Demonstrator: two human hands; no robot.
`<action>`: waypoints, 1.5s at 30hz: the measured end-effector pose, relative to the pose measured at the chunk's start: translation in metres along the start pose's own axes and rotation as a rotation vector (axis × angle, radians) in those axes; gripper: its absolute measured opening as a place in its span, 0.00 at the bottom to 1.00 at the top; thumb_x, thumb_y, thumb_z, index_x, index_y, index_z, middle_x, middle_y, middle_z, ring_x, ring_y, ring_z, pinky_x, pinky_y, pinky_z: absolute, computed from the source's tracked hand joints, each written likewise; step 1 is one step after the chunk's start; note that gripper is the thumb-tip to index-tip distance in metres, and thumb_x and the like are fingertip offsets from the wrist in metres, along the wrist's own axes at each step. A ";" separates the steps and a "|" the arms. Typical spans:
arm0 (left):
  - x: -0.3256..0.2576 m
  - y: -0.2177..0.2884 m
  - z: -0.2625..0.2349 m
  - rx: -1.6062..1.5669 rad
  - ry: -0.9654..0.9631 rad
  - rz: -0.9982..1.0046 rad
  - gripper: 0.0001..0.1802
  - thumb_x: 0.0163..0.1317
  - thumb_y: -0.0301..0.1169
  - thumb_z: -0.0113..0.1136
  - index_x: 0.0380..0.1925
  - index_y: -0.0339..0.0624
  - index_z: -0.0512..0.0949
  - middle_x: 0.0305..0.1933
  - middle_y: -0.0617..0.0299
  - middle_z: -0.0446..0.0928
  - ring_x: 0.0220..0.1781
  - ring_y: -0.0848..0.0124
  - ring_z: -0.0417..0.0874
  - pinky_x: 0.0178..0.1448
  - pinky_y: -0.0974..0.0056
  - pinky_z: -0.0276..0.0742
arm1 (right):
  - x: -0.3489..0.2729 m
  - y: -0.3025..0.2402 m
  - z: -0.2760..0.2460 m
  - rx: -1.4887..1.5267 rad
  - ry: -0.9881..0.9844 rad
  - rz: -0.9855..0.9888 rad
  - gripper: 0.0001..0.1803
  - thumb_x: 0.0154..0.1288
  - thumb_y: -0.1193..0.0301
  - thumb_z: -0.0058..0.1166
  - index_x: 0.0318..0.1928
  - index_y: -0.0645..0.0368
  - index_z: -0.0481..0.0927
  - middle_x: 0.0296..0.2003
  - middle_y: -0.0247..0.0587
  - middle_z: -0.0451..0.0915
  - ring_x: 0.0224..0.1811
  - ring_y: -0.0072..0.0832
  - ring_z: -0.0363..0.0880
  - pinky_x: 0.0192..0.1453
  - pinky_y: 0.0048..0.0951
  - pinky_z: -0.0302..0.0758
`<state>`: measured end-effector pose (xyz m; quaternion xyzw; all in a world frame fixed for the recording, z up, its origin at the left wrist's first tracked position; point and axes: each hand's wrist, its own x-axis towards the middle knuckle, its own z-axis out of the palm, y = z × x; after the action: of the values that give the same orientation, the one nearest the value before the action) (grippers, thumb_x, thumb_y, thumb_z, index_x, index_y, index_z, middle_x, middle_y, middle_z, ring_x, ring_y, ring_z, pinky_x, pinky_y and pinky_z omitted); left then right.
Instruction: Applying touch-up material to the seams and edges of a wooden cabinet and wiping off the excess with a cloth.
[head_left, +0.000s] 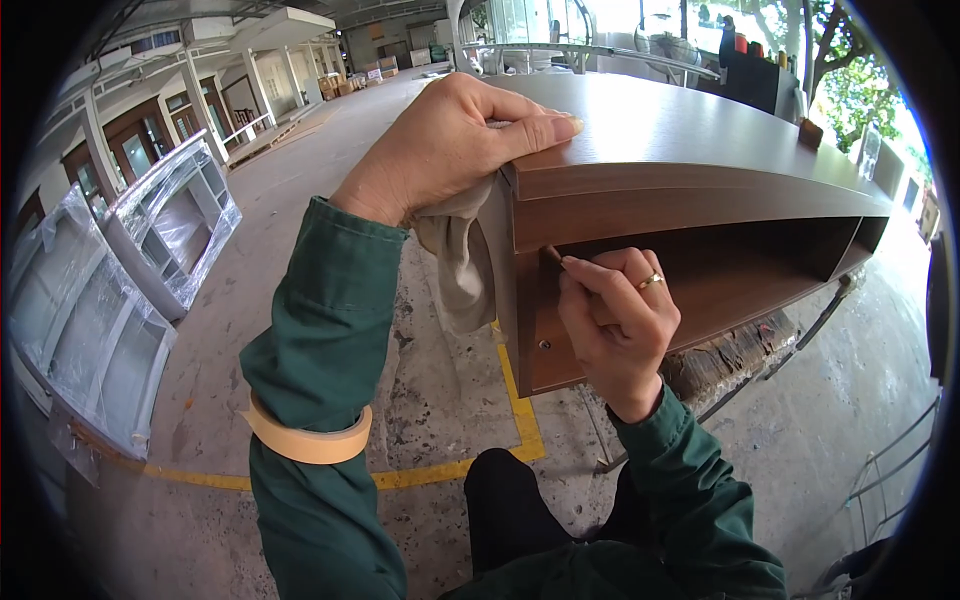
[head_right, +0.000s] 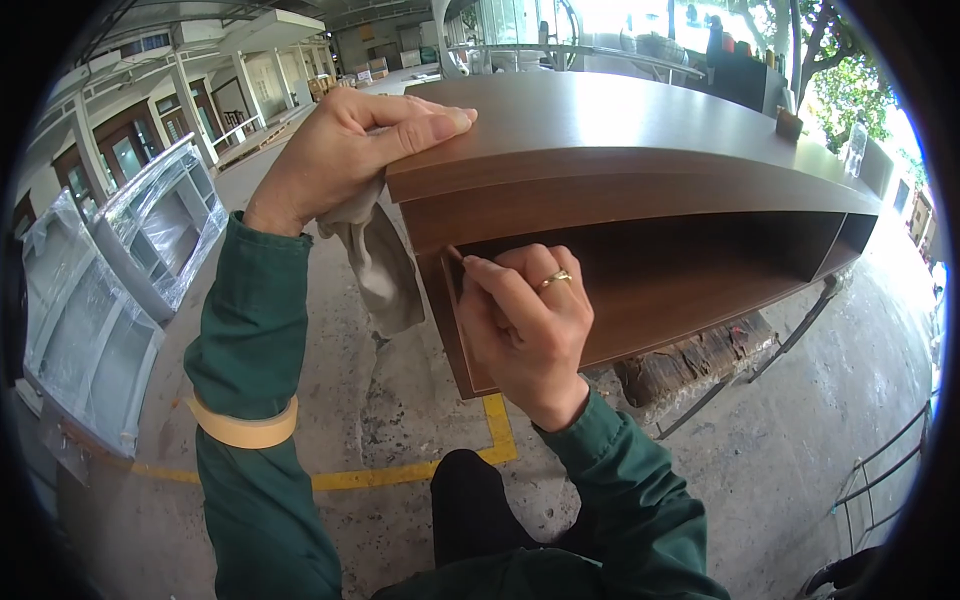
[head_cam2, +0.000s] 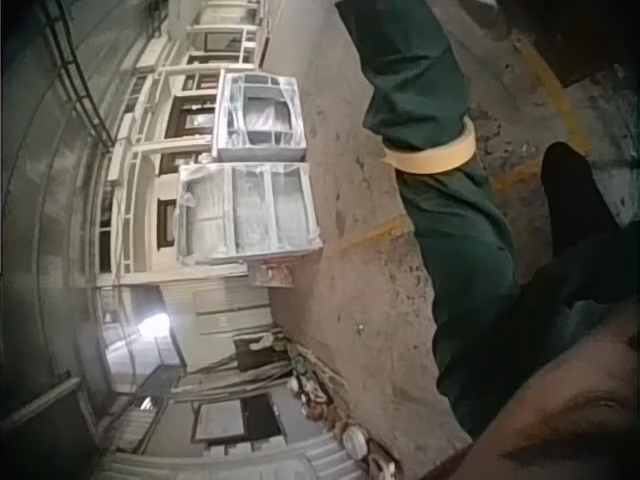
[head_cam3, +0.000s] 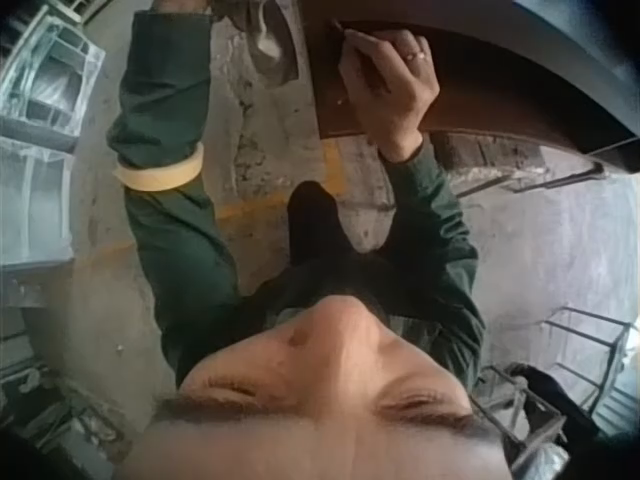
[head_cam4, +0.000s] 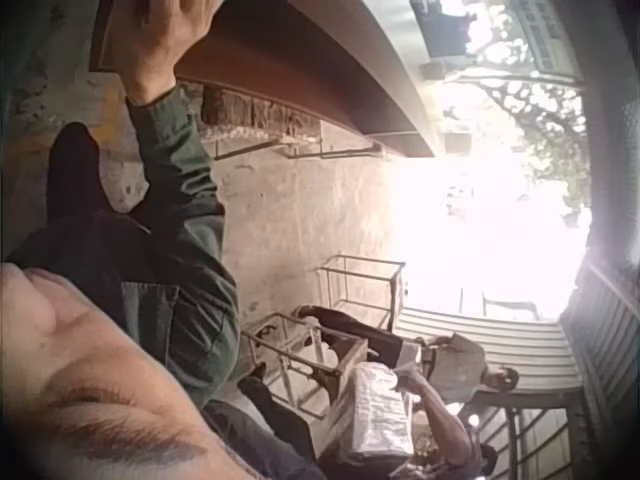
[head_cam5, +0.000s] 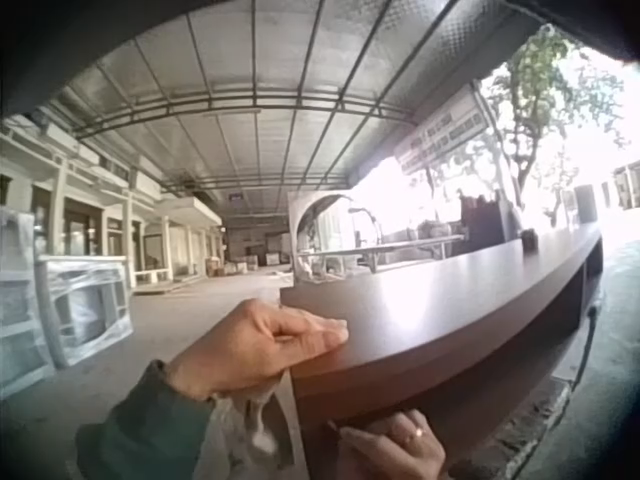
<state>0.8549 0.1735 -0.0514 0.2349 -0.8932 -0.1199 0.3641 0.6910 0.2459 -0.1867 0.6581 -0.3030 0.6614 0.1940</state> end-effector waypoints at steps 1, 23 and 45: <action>0.000 0.001 0.000 0.001 0.001 -0.002 0.14 0.66 0.37 0.61 0.45 0.41 0.85 0.46 0.56 0.84 0.48 0.71 0.84 0.54 0.69 0.78 | -0.001 0.000 -0.001 0.003 -0.001 0.000 0.14 0.41 0.85 0.62 0.33 0.58 0.83 0.25 0.34 0.76 0.26 0.31 0.71 0.32 0.29 0.69; 0.000 -0.002 0.000 -0.011 0.002 -0.016 0.14 0.66 0.37 0.61 0.45 0.41 0.84 0.44 0.58 0.85 0.47 0.72 0.84 0.53 0.70 0.79 | 0.008 -0.015 0.009 0.013 -0.084 -0.061 0.13 0.42 0.86 0.62 0.32 0.60 0.84 0.25 0.35 0.75 0.26 0.30 0.71 0.32 0.29 0.70; 0.000 -0.002 -0.002 -0.084 -0.023 0.041 0.14 0.67 0.34 0.59 0.45 0.38 0.84 0.48 0.54 0.84 0.51 0.69 0.83 0.58 0.67 0.76 | -0.001 -0.004 -0.003 -0.008 0.023 0.004 0.14 0.42 0.86 0.63 0.32 0.58 0.83 0.25 0.33 0.76 0.27 0.30 0.71 0.30 0.28 0.67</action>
<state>0.8569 0.1718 -0.0512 0.1997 -0.8961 -0.1523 0.3659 0.6912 0.2511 -0.1872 0.6490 -0.3047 0.6682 0.1985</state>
